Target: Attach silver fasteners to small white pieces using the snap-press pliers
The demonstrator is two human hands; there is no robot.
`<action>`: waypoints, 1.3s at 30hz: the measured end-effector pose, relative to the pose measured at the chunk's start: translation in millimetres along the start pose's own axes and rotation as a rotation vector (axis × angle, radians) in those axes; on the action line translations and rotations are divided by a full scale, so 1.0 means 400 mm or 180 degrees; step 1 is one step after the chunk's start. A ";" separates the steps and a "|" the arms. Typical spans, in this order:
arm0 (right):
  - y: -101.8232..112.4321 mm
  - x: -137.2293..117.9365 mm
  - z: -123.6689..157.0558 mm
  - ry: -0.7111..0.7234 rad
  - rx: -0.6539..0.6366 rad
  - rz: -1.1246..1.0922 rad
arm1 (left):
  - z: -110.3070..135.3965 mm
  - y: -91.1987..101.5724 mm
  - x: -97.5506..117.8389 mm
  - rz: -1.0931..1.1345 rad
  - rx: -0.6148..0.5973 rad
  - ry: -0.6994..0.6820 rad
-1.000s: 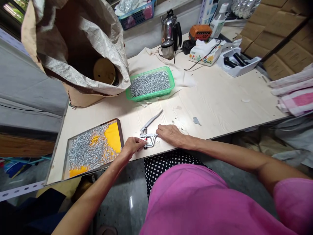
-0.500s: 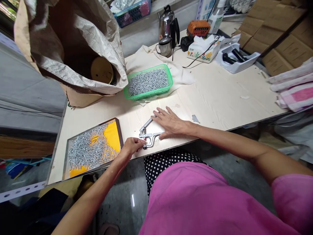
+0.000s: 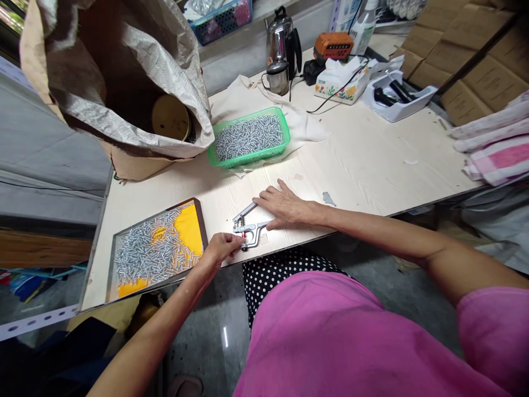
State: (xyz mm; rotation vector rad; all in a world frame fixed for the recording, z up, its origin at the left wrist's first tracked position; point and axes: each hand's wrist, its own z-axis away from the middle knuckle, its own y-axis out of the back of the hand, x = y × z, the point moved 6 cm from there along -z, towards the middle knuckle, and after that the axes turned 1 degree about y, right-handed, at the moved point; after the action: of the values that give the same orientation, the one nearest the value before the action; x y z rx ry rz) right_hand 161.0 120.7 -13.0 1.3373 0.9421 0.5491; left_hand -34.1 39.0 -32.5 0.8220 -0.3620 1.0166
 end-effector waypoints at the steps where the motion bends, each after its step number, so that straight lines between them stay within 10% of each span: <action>1: 0.001 -0.002 0.000 -0.0008 -0.0013 0.0008 | 0.001 0.000 0.000 0.0030 0.0008 0.0006; 23: -0.011 -0.003 0.022 0.0114 0.0254 -0.0169 | 0.028 -0.009 -0.008 -0.0192 0.0078 0.0246; 29: -0.011 -0.020 0.039 0.0217 0.0391 -0.0305 | 0.072 -0.032 0.096 -0.1865 0.1295 -0.1362; 33: -0.022 -0.020 0.045 0.0206 0.0500 -0.0305 | 0.043 -0.108 0.172 -0.2464 0.0901 -0.2272; 39: -0.034 0.014 0.050 -0.0005 0.0273 0.0065 | -0.011 -0.122 0.207 -0.3230 0.0383 -0.2225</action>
State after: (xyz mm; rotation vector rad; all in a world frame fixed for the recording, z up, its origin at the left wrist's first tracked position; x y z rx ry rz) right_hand 178.0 111.2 -28.3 1.4254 0.9607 0.5281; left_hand 49.1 79.2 -5.5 1.2682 -0.3977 -0.2213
